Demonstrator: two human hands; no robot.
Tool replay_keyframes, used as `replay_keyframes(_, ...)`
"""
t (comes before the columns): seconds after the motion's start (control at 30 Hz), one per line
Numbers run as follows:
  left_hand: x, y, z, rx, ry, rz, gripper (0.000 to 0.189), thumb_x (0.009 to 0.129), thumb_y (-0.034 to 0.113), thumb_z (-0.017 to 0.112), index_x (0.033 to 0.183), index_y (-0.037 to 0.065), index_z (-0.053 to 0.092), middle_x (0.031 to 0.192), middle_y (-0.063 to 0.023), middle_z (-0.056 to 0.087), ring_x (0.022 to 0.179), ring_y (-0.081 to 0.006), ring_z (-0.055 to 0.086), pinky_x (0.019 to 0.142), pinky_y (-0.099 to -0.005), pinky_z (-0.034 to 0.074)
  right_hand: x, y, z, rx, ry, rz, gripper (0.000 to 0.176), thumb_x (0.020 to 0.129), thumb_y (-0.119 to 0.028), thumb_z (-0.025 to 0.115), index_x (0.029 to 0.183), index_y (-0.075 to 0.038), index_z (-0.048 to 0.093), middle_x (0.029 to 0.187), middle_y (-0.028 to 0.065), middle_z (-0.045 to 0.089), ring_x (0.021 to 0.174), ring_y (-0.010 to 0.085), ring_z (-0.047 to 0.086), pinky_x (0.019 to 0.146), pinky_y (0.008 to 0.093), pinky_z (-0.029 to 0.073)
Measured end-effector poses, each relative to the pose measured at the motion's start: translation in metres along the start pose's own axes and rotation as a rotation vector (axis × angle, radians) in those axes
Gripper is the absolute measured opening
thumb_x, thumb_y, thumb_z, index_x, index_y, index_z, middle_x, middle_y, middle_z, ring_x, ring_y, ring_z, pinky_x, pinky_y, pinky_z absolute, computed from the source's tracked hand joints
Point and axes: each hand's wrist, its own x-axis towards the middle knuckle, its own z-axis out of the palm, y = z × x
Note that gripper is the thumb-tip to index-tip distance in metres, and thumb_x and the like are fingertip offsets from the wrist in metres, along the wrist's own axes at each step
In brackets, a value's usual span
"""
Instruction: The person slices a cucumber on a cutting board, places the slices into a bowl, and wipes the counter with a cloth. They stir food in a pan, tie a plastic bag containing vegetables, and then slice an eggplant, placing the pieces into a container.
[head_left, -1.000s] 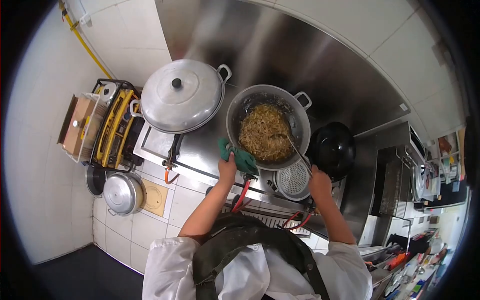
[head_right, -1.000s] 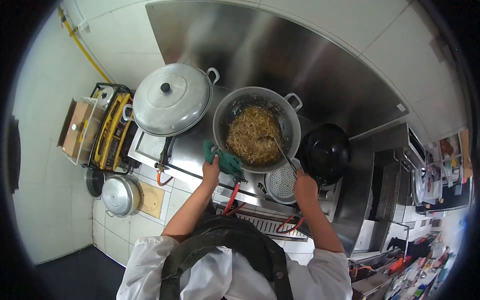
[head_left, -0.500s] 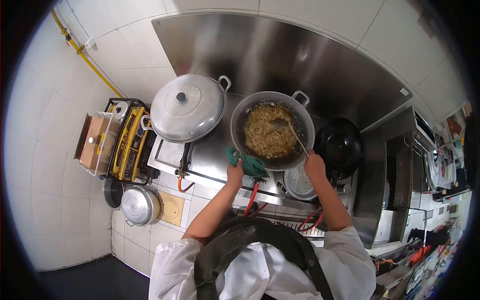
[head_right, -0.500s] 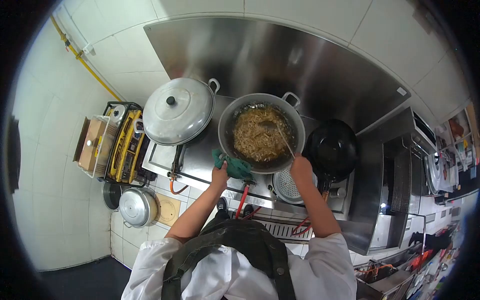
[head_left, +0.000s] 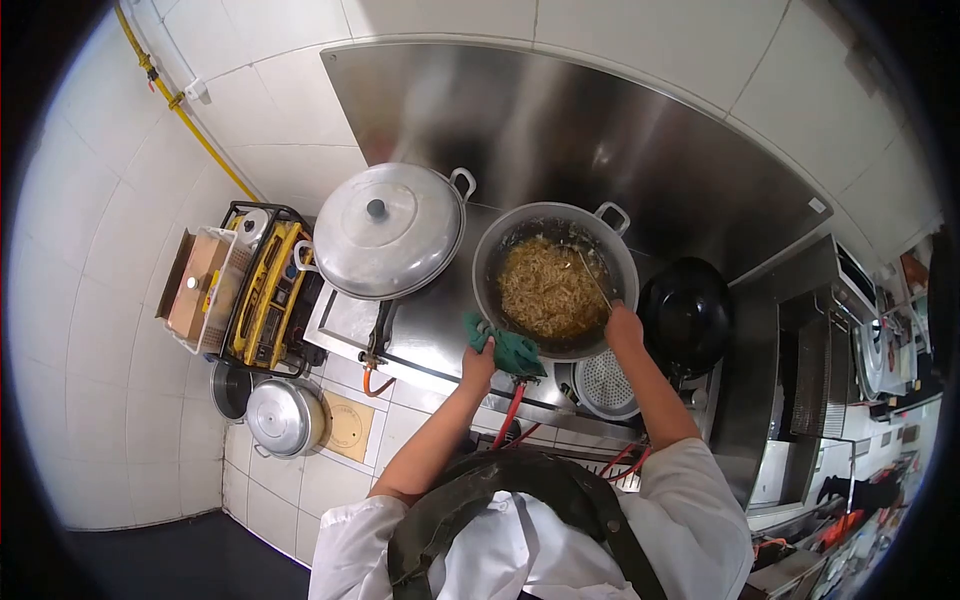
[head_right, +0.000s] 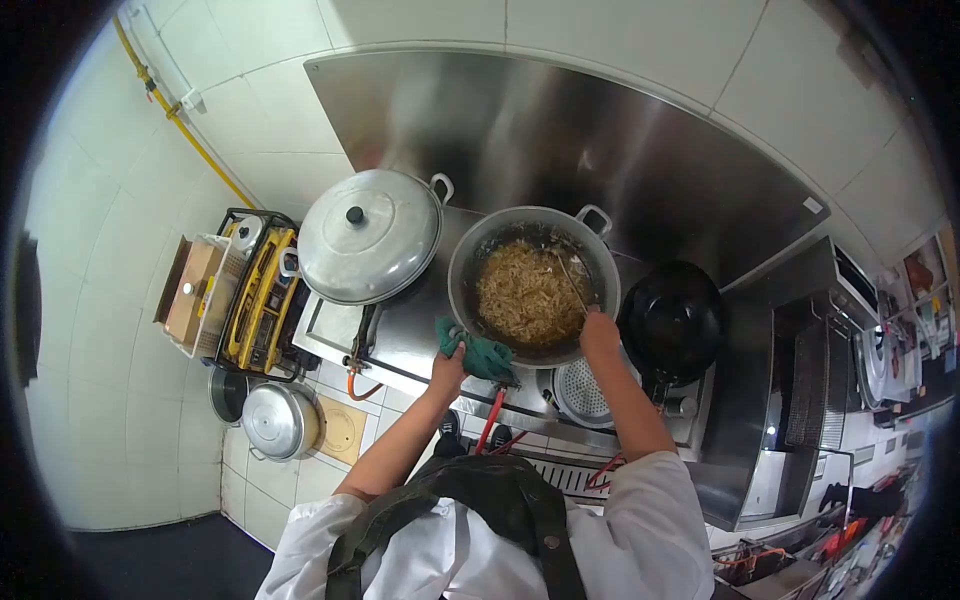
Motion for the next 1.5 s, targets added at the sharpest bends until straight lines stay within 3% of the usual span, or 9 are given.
replay_keyframes(0.13,0.003,-0.006,-0.004,-0.02,-0.004,0.003,0.028,0.088,0.014,0.053,0.115,0.004,0.048,0.1,-0.008,0.058,0.088,-0.0195,0.058,0.071,-0.0308,0.049,-0.001,0.013,-0.011,0.144,0.09,0.022,0.026,0.076,-0.008,0.059,0.1,0.002,0.056,0.08,0.0259,0.06,0.078,0.0376,0.059,0.068,0.0446,0.048)
replay_keyframes(0.23,0.004,-0.005,-0.003,-0.027,-0.021,0.002,0.029,0.088,0.014,0.053,0.115,0.004,0.048,0.102,-0.0087,0.057,0.09,-0.0194,0.057,0.072,-0.031,0.049,0.026,0.038,0.017,0.193,0.172,-0.078,0.021,0.079,-0.009,0.059,0.096,0.003,0.056,0.07,0.0225,0.058,0.06,0.0344,0.058,0.054,0.0452,0.046)
replay_keyframes(0.43,0.0,-0.002,0.0,-0.003,-0.014,-0.006,0.029,0.088,0.015,0.053,0.115,0.005,0.047,0.103,-0.0088,0.056,0.09,-0.0199,0.057,0.072,-0.032,0.049,0.027,0.017,-0.008,0.94,-0.945,0.476,0.022,0.089,-0.021,0.052,0.089,0.001,0.049,0.059,0.0007,0.044,0.04,0.0066,0.033,0.031,0.0211,0.03)
replay_keyframes(0.63,0.0,-0.005,-0.002,-0.042,-0.037,-0.021,0.028,0.089,0.015,0.052,0.114,0.007,0.046,0.103,-0.0084,0.056,0.091,-0.0209,0.057,0.072,-0.0343,0.05,0.005,0.028,-0.023,1.401,-1.351,0.786,0.019,0.091,-0.02,0.048,0.086,-0.002,0.048,0.057,-0.004,0.035,0.041,0.001,0.028,0.03,0.0155,0.024)
replay_keyframes(0.83,0.002,-0.006,-0.002,-0.081,-0.05,-0.059,0.027,0.089,0.016,0.052,0.114,0.006,0.046,0.103,-0.008,0.056,0.091,-0.0211,0.057,0.072,-0.034,0.05,-0.05,0.026,-0.049,1.279,-0.996,0.623,0.017,0.088,-0.02,0.051,0.085,-0.004,0.049,0.06,-0.0021,0.04,0.041,0.0031,0.031,0.029,0.0177,0.024)
replay_keyframes(0.93,0.002,-0.001,-0.003,0.016,-0.046,-0.078,0.026,0.089,0.016,0.051,0.113,0.005,0.047,0.102,-0.0082,0.056,0.09,-0.0208,0.057,0.07,-0.0338,0.05,-0.078,0.029,-0.04,1.027,-0.682,0.417,0.016,0.084,-0.017,0.056,0.088,-0.002,0.051,0.063,0.0061,0.051,0.044,0.015,0.046,0.035,0.0279,0.037)
replay_keyframes(1.03,-0.003,0.01,0.001,0.088,-0.043,-0.134,0.026,0.09,0.016,0.05,0.114,0.008,0.045,0.108,-0.0088,0.055,0.097,-0.0239,0.056,0.082,-0.0404,0.048,-0.105,0.034,-0.021,0.289,-0.128,-0.16,0.02,0.078,-0.011,0.058,0.093,0.0,0.051,0.071,0.0179,0.058,0.061,0.0314,0.059,0.053,0.0395,0.047)
replay_keyframes(1.13,0.002,0.007,-0.002,0.093,-0.061,-0.152,0.025,0.09,0.016,0.05,0.113,0.008,0.045,0.107,-0.0091,0.055,0.098,-0.0241,0.056,0.081,-0.0405,0.049,-0.135,0.013,-0.051,0.213,-0.03,-0.101,0.027,0.075,-0.007,0.056,0.1,0.002,0.05,0.08,0.0247,0.058,0.079,0.0396,0.059,0.069,0.0436,0.047)
replay_keyframes(1.5,0.019,-0.019,-0.01,0.179,-0.107,-0.067,0.026,0.091,0.013,0.046,0.116,0.005,0.044,0.109,-0.0113,0.054,0.097,-0.0268,0.056,0.079,-0.0418,0.05,-0.124,-0.042,-0.025,-0.256,-0.043,-0.09,0.029,0.083,-0.007,0.043,0.109,0.004,0.046,0.081,0.0211,0.06,0.069,0.0345,0.063,0.055,0.0415,0.05)
